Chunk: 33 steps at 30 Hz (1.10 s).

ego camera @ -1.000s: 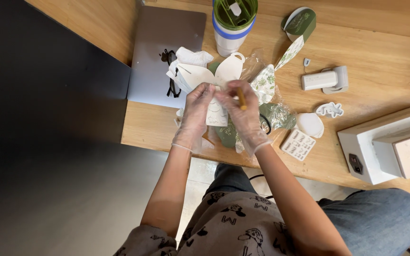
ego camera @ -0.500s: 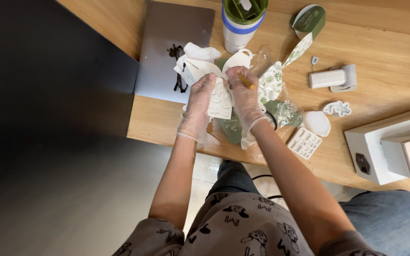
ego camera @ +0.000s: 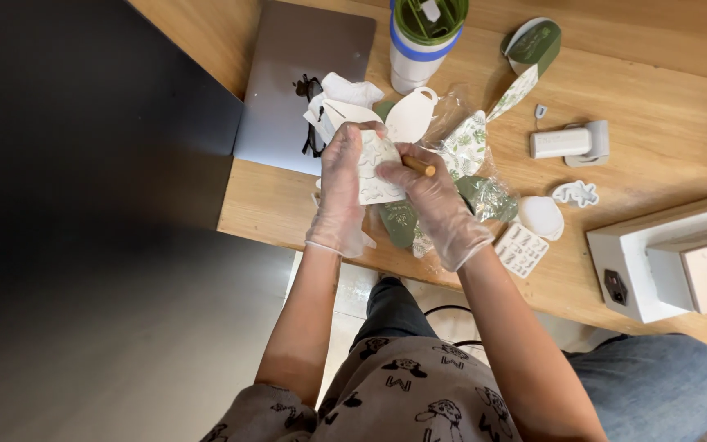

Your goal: Cleaning and preparing various silicone wax molds using a detailing tool in a candle studio.

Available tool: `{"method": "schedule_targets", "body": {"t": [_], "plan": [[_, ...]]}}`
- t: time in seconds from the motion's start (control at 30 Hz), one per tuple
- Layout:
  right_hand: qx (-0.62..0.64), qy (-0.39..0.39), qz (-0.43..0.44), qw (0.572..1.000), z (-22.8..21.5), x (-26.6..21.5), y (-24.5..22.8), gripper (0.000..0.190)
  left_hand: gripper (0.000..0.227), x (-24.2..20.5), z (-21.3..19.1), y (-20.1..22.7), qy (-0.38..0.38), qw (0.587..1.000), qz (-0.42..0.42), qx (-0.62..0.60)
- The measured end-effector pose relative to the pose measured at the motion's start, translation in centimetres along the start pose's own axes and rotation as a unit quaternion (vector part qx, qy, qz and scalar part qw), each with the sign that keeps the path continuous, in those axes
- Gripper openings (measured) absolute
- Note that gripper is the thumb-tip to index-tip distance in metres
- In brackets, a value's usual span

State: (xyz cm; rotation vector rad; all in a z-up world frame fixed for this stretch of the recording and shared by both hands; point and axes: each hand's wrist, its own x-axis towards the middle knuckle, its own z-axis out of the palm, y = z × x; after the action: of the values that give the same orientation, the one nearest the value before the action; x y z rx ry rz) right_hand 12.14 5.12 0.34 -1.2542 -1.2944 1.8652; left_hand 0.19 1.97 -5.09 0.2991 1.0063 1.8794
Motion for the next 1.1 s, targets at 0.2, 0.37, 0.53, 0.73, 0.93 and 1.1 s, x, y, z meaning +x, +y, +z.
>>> {"method": "schedule_targets", "body": {"t": [0.2, 0.37, 0.53, 0.73, 0.93, 1.1], "plan": [[0.017, 0.086, -0.003, 0.996, -1.0, 0.7, 1.3, 0.030, 0.028, -1.2, 2.6, 0.1, -0.027, 1.000, -0.003, -0.007], [-0.103, 0.143, 0.038, 0.984, -1.1, -2.0, -3.0, 0.071, 0.030, -2.9, 5.6, 0.2, -0.044, 0.999, -0.009, -0.006], [-0.100, 0.248, 0.092, 0.959, -1.2, -5.7, -6.0, 0.097, 0.035, -4.2, 7.5, 0.1, -0.044, 0.998, -0.006, -0.036], [0.007, 0.144, -0.033, 0.989, -6.0, -6.9, -1.7, 0.026, 0.033, -7.3, 8.5, 0.2, -0.058, 0.996, 0.059, 0.031], [-0.103, 0.157, -0.130, 0.974, -8.6, -10.0, -2.0, 0.013, 0.013, -11.1, 9.5, 0.5, -0.036, 0.985, 0.090, 0.141], [-0.192, 0.130, -0.207, 0.950, -11.5, -13.6, -3.9, 0.012, 0.033, -15.5, 13.1, 2.3, -0.055, 0.936, 0.203, 0.281]]}}
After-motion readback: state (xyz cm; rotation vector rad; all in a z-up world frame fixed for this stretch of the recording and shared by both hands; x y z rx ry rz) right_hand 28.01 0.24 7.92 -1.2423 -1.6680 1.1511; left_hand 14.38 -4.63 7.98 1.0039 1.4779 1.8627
